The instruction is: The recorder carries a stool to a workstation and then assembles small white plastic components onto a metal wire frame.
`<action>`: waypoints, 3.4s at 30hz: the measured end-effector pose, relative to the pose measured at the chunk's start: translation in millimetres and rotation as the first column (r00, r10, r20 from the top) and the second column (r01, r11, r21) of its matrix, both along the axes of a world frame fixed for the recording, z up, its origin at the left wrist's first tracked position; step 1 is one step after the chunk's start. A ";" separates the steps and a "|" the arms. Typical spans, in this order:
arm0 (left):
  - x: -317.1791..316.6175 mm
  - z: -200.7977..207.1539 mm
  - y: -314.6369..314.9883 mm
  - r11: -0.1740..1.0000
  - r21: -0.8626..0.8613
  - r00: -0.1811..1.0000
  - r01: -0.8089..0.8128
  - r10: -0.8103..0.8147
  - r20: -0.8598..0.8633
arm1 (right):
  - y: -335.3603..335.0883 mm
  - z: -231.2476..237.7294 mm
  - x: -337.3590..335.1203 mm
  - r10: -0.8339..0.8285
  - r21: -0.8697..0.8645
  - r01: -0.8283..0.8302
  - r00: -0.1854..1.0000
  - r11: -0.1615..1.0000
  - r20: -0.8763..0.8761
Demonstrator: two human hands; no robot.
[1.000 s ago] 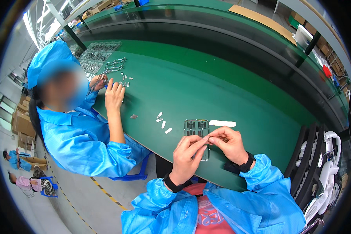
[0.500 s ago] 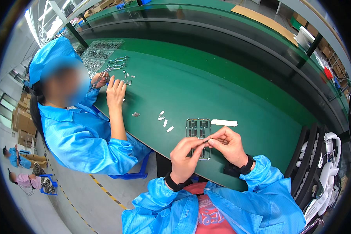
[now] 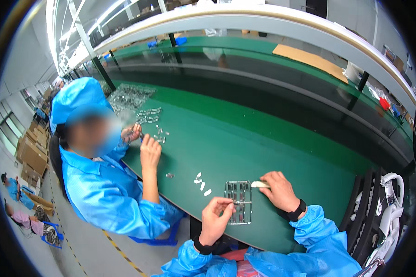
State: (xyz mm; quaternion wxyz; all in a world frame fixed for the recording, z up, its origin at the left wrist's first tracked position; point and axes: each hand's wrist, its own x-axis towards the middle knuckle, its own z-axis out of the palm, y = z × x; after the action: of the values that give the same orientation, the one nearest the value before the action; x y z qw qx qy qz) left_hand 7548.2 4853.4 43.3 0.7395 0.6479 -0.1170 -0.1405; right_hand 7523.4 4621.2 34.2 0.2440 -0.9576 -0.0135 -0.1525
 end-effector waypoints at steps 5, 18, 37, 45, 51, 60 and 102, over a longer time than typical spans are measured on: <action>0.1 1.6 -0.1 0.999 -0.011 0.999 0.046 -0.045 0.016 | -2.6 -7.2 -1.4 -0.026 -0.132 0.018 0.998 0.991 -0.059; 13.3 3.1 -9.3 0.969 -0.224 0.964 0.104 -0.153 -0.216 | 10.9 17.7 -5.8 0.161 0.682 -0.036 0.980 0.731 -0.120; 4.2 3.8 -13.3 0.901 -0.416 0.910 0.125 -0.271 -0.314 | 40.5 23.2 -20.0 0.227 0.463 -0.276 0.961 0.842 0.160; 3.5 -3.3 -11.9 0.826 -0.550 0.864 0.124 -0.363 -0.350 | 42.7 21.7 -29.0 0.205 0.509 -0.151 0.978 0.847 -0.050; 6.2 -1.9 -10.5 0.801 -0.590 0.838 0.107 -0.392 -0.380 | 47.3 26.4 -20.0 0.283 0.172 -0.336 0.919 0.926 0.273; 30.4 9.3 -17.7 0.830 -0.544 0.856 0.127 -0.369 -0.362 | 40.7 22.1 -16.2 0.038 0.379 -0.144 0.961 0.914 0.273; 56.4 26.0 -34.8 0.846 -0.465 0.763 0.259 -0.475 -0.440 | 19.6 36.1 -6.5 0.103 0.624 -0.135 0.991 0.770 0.086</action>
State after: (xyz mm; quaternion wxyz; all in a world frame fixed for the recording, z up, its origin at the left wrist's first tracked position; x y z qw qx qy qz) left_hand 7604.7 4818.6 69.2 0.8089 0.3903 -0.0560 -0.4361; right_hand 7516.9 4640.8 70.3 0.5577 -0.8149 -0.0282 -0.1550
